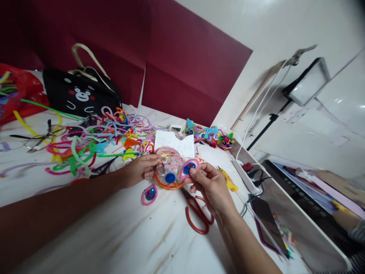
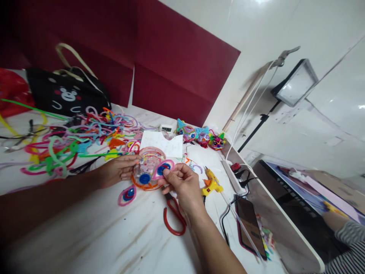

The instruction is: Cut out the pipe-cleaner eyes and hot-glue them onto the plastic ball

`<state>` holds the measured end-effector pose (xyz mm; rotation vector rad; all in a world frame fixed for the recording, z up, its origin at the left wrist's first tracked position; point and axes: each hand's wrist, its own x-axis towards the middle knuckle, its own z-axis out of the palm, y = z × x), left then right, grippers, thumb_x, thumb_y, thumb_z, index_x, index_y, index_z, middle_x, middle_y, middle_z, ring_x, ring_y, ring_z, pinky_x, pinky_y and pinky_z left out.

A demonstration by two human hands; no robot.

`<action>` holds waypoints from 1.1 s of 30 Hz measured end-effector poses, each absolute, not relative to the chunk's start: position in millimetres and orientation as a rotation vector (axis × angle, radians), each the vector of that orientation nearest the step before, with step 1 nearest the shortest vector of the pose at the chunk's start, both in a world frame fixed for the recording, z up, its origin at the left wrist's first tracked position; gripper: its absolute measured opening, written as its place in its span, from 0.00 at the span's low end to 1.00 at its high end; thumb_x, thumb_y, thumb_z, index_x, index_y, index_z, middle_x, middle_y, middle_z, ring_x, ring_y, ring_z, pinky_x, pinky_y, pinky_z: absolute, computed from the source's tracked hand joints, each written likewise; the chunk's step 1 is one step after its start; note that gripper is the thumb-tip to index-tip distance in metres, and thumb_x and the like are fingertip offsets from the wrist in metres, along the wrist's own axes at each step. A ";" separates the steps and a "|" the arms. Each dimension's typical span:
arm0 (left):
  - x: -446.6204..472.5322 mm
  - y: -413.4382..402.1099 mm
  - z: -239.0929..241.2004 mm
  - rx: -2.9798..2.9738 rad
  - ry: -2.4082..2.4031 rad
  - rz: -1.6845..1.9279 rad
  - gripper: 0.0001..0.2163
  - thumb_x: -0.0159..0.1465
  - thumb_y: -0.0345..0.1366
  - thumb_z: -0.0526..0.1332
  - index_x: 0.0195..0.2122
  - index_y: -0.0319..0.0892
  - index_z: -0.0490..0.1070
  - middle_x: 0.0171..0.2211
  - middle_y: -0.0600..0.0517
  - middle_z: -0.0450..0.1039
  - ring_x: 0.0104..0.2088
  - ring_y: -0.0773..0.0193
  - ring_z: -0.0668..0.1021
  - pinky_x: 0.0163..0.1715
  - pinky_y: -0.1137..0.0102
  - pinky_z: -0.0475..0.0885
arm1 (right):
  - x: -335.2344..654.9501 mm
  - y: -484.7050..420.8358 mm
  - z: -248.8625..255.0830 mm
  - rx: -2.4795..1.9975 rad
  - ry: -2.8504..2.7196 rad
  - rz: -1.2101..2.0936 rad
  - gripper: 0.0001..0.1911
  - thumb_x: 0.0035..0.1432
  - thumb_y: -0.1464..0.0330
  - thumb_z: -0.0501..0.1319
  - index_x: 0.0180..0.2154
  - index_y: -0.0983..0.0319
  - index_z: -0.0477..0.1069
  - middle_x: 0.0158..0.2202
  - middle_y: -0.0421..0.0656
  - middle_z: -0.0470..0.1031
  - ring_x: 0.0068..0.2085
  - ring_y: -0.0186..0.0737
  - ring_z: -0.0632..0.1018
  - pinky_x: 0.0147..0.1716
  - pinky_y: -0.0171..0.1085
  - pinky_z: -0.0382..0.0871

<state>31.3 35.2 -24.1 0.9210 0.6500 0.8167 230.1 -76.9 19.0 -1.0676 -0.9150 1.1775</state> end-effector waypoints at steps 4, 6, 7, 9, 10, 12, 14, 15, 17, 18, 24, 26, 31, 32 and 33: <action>31.5 34.2 -23.4 0.922 0.634 0.818 0.02 0.59 0.25 0.63 0.30 0.36 0.71 0.19 0.55 0.68 0.12 0.77 0.60 0.12 0.81 0.54 | 223.8 -74.4 18.4 -1.090 -0.883 1.124 0.24 0.37 0.60 0.79 0.30 0.62 0.69 0.20 0.39 0.77 0.23 0.36 0.81 0.18 0.28 0.72; 31.3 34.1 -23.6 0.921 0.627 0.817 0.02 0.59 0.25 0.63 0.30 0.36 0.71 0.18 0.55 0.67 0.12 0.77 0.60 0.12 0.81 0.55 | 221.9 -73.4 16.5 -1.094 -0.884 1.103 0.24 0.38 0.59 0.78 0.30 0.62 0.69 0.21 0.38 0.77 0.23 0.36 0.80 0.19 0.28 0.73; 31.1 34.2 -23.9 0.921 0.625 0.818 0.03 0.59 0.25 0.63 0.29 0.35 0.71 0.18 0.55 0.67 0.12 0.77 0.60 0.12 0.81 0.55 | 221.2 -73.0 15.3 -1.094 -0.888 1.096 0.23 0.38 0.59 0.78 0.30 0.62 0.69 0.21 0.38 0.77 0.23 0.36 0.80 0.20 0.29 0.73; 30.8 34.6 -24.9 0.921 0.621 0.817 0.03 0.59 0.25 0.63 0.29 0.35 0.71 0.18 0.55 0.67 0.12 0.77 0.60 0.12 0.81 0.55 | 220.1 -72.3 12.4 -1.097 -0.902 1.076 0.23 0.39 0.59 0.78 0.30 0.61 0.69 0.21 0.38 0.77 0.24 0.36 0.80 0.21 0.31 0.74; 30.5 34.9 -25.5 0.920 0.619 0.818 0.03 0.59 0.26 0.63 0.29 0.35 0.71 0.18 0.55 0.67 0.12 0.77 0.60 0.12 0.81 0.55 | 219.7 -72.1 10.9 -1.100 -0.911 1.063 0.22 0.40 0.58 0.77 0.30 0.61 0.68 0.21 0.38 0.76 0.23 0.36 0.79 0.21 0.31 0.73; 30.1 35.6 -26.5 0.918 0.614 0.821 0.03 0.59 0.25 0.63 0.29 0.35 0.71 0.18 0.55 0.67 0.12 0.77 0.60 0.12 0.81 0.55 | 219.2 -71.5 7.9 -1.110 -0.934 1.022 0.21 0.42 0.58 0.76 0.30 0.61 0.69 0.20 0.37 0.74 0.22 0.35 0.77 0.20 0.31 0.70; 29.9 36.3 -27.1 0.912 0.608 0.827 0.03 0.59 0.25 0.64 0.29 0.36 0.71 0.19 0.55 0.67 0.12 0.77 0.60 0.12 0.81 0.55 | 219.3 -70.8 4.9 -1.129 -0.954 0.957 0.20 0.44 0.58 0.75 0.29 0.61 0.69 0.20 0.34 0.71 0.20 0.31 0.72 0.17 0.30 0.64; 29.9 36.4 -27.1 0.909 0.605 0.829 0.03 0.59 0.25 0.64 0.29 0.36 0.71 0.19 0.55 0.67 0.12 0.77 0.60 0.12 0.81 0.54 | 219.5 -70.4 3.5 -1.143 -0.962 0.918 0.19 0.45 0.59 0.75 0.29 0.61 0.70 0.20 0.34 0.70 0.20 0.29 0.69 0.17 0.29 0.60; 30.2 36.3 -26.7 0.904 0.597 0.827 0.02 0.58 0.25 0.64 0.30 0.36 0.71 0.19 0.55 0.67 0.12 0.78 0.60 0.12 0.81 0.54 | 220.2 -69.4 0.9 -1.171 -0.972 0.835 0.17 0.45 0.60 0.75 0.28 0.62 0.71 0.22 0.33 0.68 0.22 0.28 0.65 0.19 0.29 0.57; 30.3 36.1 -26.4 0.902 0.593 0.826 0.02 0.58 0.25 0.64 0.30 0.36 0.71 0.18 0.56 0.67 0.12 0.78 0.60 0.12 0.81 0.54 | 220.5 -68.8 -0.2 -1.185 -0.975 0.798 0.17 0.45 0.61 0.75 0.28 0.62 0.71 0.23 0.34 0.68 0.23 0.28 0.65 0.21 0.30 0.57; 30.6 34.7 -25.4 0.894 0.593 0.831 0.03 0.57 0.26 0.65 0.30 0.36 0.71 0.18 0.57 0.65 0.11 0.77 0.60 0.12 0.81 0.55 | 218.7 -66.1 -4.9 -1.237 -0.956 0.725 0.19 0.42 0.58 0.75 0.32 0.61 0.72 0.32 0.39 0.73 0.29 0.33 0.68 0.23 0.31 0.57; 30.0 35.1 -25.8 0.894 0.596 0.839 0.03 0.57 0.26 0.65 0.30 0.36 0.71 0.18 0.57 0.65 0.11 0.77 0.59 0.12 0.81 0.54 | 216.4 -66.2 -5.5 -1.234 -0.951 0.748 0.21 0.42 0.57 0.75 0.33 0.61 0.72 0.32 0.39 0.73 0.29 0.33 0.68 0.24 0.32 0.59; 28.3 36.7 -27.9 0.901 0.600 0.863 0.04 0.56 0.26 0.66 0.30 0.37 0.71 0.19 0.57 0.67 0.12 0.77 0.60 0.12 0.81 0.55 | 211.0 -68.0 -5.0 -1.190 -0.939 0.813 0.23 0.43 0.56 0.74 0.36 0.60 0.69 0.34 0.40 0.75 0.33 0.37 0.75 0.32 0.34 0.68; 28.0 37.0 -28.3 0.905 0.599 0.863 0.04 0.56 0.27 0.67 0.31 0.37 0.72 0.18 0.57 0.66 0.12 0.77 0.59 0.12 0.81 0.55 | 210.3 -68.2 -4.6 -1.180 -0.925 0.820 0.25 0.43 0.56 0.74 0.37 0.59 0.68 0.35 0.40 0.75 0.35 0.37 0.75 0.33 0.34 0.69; 27.7 37.2 -28.7 0.910 0.596 0.861 0.05 0.56 0.28 0.67 0.31 0.37 0.72 0.18 0.57 0.66 0.12 0.77 0.59 0.12 0.81 0.55 | 209.6 -68.4 -4.1 -1.168 -0.904 0.829 0.26 0.42 0.57 0.75 0.39 0.59 0.67 0.37 0.41 0.75 0.36 0.37 0.76 0.35 0.35 0.70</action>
